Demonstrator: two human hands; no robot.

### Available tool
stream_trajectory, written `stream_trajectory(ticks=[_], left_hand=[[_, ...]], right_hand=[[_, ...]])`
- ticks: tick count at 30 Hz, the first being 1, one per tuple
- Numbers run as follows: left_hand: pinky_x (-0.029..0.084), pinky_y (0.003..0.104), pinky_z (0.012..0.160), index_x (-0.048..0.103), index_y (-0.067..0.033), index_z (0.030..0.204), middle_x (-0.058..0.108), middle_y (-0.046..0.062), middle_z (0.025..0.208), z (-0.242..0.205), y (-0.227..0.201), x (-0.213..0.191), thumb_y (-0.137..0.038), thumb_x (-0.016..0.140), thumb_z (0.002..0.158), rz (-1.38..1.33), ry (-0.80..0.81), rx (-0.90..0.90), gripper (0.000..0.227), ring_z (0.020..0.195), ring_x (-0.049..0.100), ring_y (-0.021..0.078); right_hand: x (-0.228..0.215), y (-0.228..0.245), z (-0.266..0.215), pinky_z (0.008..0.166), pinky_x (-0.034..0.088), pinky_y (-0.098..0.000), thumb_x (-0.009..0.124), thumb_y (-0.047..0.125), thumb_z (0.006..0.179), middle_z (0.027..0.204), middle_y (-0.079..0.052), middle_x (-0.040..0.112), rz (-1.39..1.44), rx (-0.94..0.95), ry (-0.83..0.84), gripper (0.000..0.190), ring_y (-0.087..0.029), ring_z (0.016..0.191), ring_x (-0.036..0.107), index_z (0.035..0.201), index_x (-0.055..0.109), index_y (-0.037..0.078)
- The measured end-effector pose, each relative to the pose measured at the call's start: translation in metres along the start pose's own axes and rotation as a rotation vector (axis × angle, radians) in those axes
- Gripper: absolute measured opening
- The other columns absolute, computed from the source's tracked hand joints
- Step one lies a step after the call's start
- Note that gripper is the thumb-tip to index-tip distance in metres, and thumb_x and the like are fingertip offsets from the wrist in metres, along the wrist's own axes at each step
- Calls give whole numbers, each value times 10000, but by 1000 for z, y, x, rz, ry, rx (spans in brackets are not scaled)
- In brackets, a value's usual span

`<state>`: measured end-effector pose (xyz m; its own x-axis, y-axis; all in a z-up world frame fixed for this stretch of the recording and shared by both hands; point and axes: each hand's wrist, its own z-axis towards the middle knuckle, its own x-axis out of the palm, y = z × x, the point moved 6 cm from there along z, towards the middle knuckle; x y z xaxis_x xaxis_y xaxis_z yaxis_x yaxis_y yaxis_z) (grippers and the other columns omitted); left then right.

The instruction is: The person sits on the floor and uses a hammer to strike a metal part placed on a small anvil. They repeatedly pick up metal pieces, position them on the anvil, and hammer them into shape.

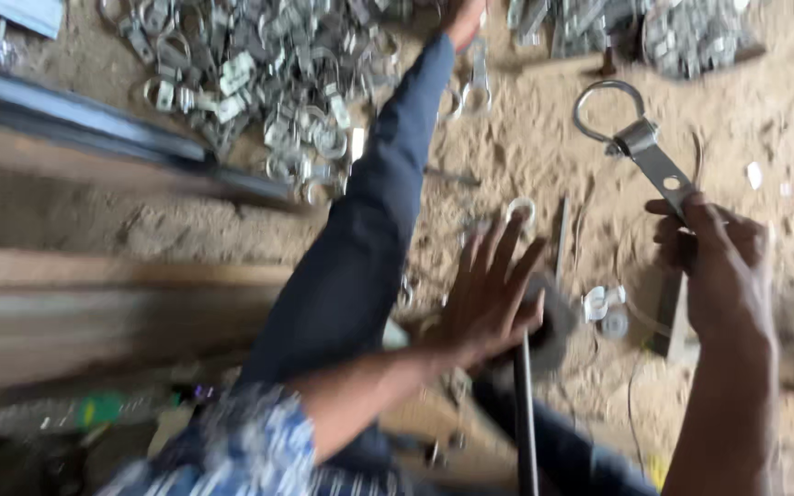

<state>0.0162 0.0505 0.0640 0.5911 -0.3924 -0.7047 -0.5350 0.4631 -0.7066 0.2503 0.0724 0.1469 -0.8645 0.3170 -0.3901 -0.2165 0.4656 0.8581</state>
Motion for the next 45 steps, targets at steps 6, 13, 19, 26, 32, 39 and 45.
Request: stream_trajectory(ticks=[6,13,19,26,32,39,45], left_hand=[[276,715,1252,253,-158,1608,209,182,1687,-12,-47,-16,-318,712,935,134,-251,534,830,1567,296,408],[587,340,493,545,-46,1305,679,201,1146,-20,-38,-37,-253,648,940,43,68,864,433,799,689,279],[479,355,521,527,-86,1146,614,107,900,-27,34,-27,-261,648,981,51,136,98,270,669,584,213],[562,427,669,448,53,1350,620,216,1006,-44,41,-26,-181,822,763,249,139,64,735,810,640,294],[606,421,751,531,9,1372,628,213,1232,-50,62,-38,-60,804,727,320,68,151,704,1017,654,332],[592,488,811,681,-79,1221,660,129,1266,-61,73,-59,-185,874,731,264,26,113,537,1061,662,322],[602,443,734,696,-51,1198,684,163,1161,-60,90,-52,-227,903,699,250,-105,218,569,973,666,303]], right_hand=[[-25,-20,-188,523,449,-338,618,288,1093,790,-150,698,-91,7,-49,407,-177,599,591,1018,706,-102],[35,-72,-293,693,512,-325,527,405,992,1051,-154,748,-9,326,-96,497,-203,851,687,1359,614,81],[99,-113,-300,547,530,-301,531,356,1001,848,-80,725,45,192,-3,414,-147,657,656,1260,619,45],[129,-126,-323,397,291,-233,520,315,1039,657,46,408,550,276,-63,304,-56,491,357,1185,583,57],[121,-127,-354,365,295,-231,525,299,1026,614,67,401,633,119,-118,277,-39,444,355,1192,560,80],[98,-118,-324,476,377,-402,482,325,1082,564,-129,529,-177,-23,-392,381,-254,470,520,944,615,-5],[113,-103,-315,543,381,-510,491,300,1112,637,-211,562,-409,-211,-495,343,-372,533,537,984,580,-6]])
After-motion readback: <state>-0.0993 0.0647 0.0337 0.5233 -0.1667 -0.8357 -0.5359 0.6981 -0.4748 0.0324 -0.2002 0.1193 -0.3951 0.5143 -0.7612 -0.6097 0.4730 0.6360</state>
